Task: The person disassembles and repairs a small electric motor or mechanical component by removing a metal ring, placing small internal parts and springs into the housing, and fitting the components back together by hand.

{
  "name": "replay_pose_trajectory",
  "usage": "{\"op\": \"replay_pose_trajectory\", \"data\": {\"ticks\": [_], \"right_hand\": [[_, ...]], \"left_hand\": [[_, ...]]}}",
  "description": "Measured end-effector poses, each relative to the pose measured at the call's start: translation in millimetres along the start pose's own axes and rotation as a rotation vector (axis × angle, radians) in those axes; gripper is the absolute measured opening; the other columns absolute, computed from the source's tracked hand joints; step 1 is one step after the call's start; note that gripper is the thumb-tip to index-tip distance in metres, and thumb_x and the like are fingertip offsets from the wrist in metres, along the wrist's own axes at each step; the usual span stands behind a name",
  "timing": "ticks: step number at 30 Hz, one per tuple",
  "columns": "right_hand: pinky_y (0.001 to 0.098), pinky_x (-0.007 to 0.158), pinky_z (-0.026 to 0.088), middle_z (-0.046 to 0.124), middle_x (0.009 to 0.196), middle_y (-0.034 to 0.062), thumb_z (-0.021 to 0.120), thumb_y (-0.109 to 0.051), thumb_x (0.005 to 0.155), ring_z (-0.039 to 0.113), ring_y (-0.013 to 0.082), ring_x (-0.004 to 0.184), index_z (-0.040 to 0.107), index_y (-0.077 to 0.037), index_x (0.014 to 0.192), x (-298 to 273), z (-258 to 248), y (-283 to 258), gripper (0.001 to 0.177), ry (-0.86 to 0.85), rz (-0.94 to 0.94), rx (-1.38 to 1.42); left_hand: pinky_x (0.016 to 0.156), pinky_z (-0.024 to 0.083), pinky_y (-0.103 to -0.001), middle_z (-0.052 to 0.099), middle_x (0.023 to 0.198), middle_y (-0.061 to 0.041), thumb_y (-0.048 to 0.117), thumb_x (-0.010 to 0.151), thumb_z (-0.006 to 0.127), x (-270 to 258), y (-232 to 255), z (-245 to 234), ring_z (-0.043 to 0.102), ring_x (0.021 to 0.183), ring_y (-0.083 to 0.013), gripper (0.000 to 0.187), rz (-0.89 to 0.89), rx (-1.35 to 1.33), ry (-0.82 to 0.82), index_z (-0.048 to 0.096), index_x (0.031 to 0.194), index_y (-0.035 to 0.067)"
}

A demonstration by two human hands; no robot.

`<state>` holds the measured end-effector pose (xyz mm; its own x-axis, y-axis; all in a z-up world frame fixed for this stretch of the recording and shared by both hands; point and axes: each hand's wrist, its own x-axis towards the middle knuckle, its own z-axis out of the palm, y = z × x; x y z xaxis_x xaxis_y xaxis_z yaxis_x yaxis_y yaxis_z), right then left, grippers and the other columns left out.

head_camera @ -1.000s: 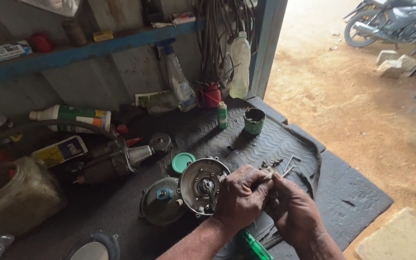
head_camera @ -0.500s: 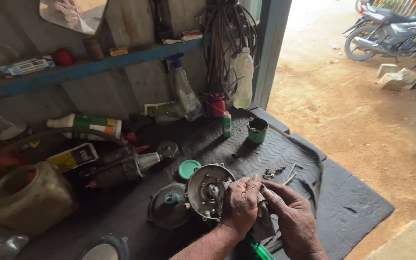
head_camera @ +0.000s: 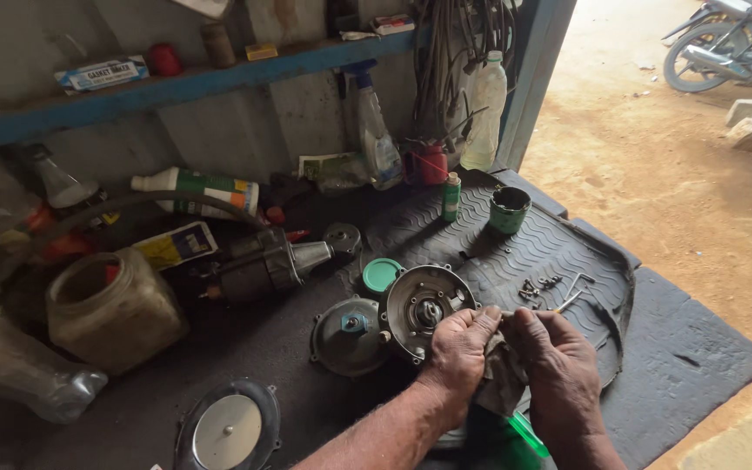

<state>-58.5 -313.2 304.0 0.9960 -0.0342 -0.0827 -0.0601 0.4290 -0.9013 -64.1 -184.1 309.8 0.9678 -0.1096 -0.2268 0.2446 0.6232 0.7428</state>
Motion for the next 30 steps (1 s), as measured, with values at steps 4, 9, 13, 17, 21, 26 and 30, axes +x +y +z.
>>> {"op": "replay_pose_trajectory", "data": {"ticks": [4,9,13,17,21,26,30], "right_hand": [[0.024,0.074,0.057,0.078,0.096,0.0094,0.064,-0.012,0.092,0.072,0.012,0.082,0.073,0.003,0.107,-13.4,6.2,-15.6,0.023,-0.072,-0.095,-0.078],[0.0262,0.062,0.055,0.074,0.089,0.0088,0.069,-0.007,0.093,0.067,0.0125,0.071,0.07,0.004,0.106,-15.2,5.5,-10.1,0.017,-0.041,-0.078,-0.082],[0.027,0.058,0.052,0.072,0.084,0.0085,0.069,-0.01,0.095,0.064,0.013,0.067,0.071,0.005,0.103,-7.3,-5.8,-7.0,0.017,-0.029,-0.005,-0.21],[0.0291,0.062,0.053,0.071,0.085,0.0066,0.067,-0.014,0.094,0.066,0.0139,0.072,0.07,0.0,0.104,4.0,-17.4,6.0,0.017,0.051,0.112,-0.084],[0.026,0.072,0.053,0.072,0.093,0.0065,0.067,-0.008,0.094,0.066,0.012,0.08,0.072,0.0,0.108,2.6,-19.5,0.3,0.017,0.11,-0.148,-0.26],[0.0242,0.079,0.054,0.075,0.096,0.0058,0.07,-0.002,0.089,0.069,0.0095,0.087,0.075,0.002,0.109,-30.8,-9.0,-24.9,0.021,-0.05,-0.391,-0.465],[0.0273,0.072,0.054,0.076,0.09,0.0077,0.07,-0.002,0.088,0.069,0.0129,0.081,0.076,0.003,0.107,-36.9,-8.0,-26.6,0.02,-0.091,-0.284,-0.441]], "left_hand": [[0.057,0.05,-0.023,0.066,0.077,0.001,0.029,0.103,0.065,4.4,3.1,-0.9,0.058,0.064,-0.0068,0.025,0.012,0.038,0.023,0.065,0.091,0.008],[0.055,0.045,-0.023,0.061,0.073,0.002,0.028,0.104,0.067,-0.6,-3.7,-2.6,0.051,0.063,-0.0044,0.031,0.235,0.291,-0.011,0.066,0.086,0.003],[0.058,0.046,-0.023,0.062,0.073,0.003,0.028,0.104,0.064,-8.9,-7.0,-12.0,0.053,0.065,-0.0047,0.029,0.338,0.383,-0.09,0.065,0.088,0.004],[0.059,0.045,-0.024,0.062,0.073,0.004,0.028,0.105,0.063,-10.5,-18.2,-4.1,0.052,0.067,-0.0039,0.031,0.409,0.395,-0.08,0.067,0.087,0.003],[0.058,0.044,-0.024,0.063,0.071,0.003,0.028,0.106,0.061,-7.3,-15.9,-3.7,0.051,0.063,-0.0058,0.033,0.232,0.141,-0.054,0.066,0.085,0.003],[0.053,0.044,-0.027,0.058,0.061,0.003,0.033,0.104,0.059,-28.7,0.6,8.2,0.048,0.057,-0.0062,0.04,0.249,0.437,0.03,0.067,0.078,0.004],[0.052,0.042,-0.027,0.056,0.06,0.005,0.033,0.104,0.06,-41.2,13.0,17.0,0.046,0.057,-0.0045,0.04,0.292,0.499,0.018,0.068,0.079,0.002]]}}
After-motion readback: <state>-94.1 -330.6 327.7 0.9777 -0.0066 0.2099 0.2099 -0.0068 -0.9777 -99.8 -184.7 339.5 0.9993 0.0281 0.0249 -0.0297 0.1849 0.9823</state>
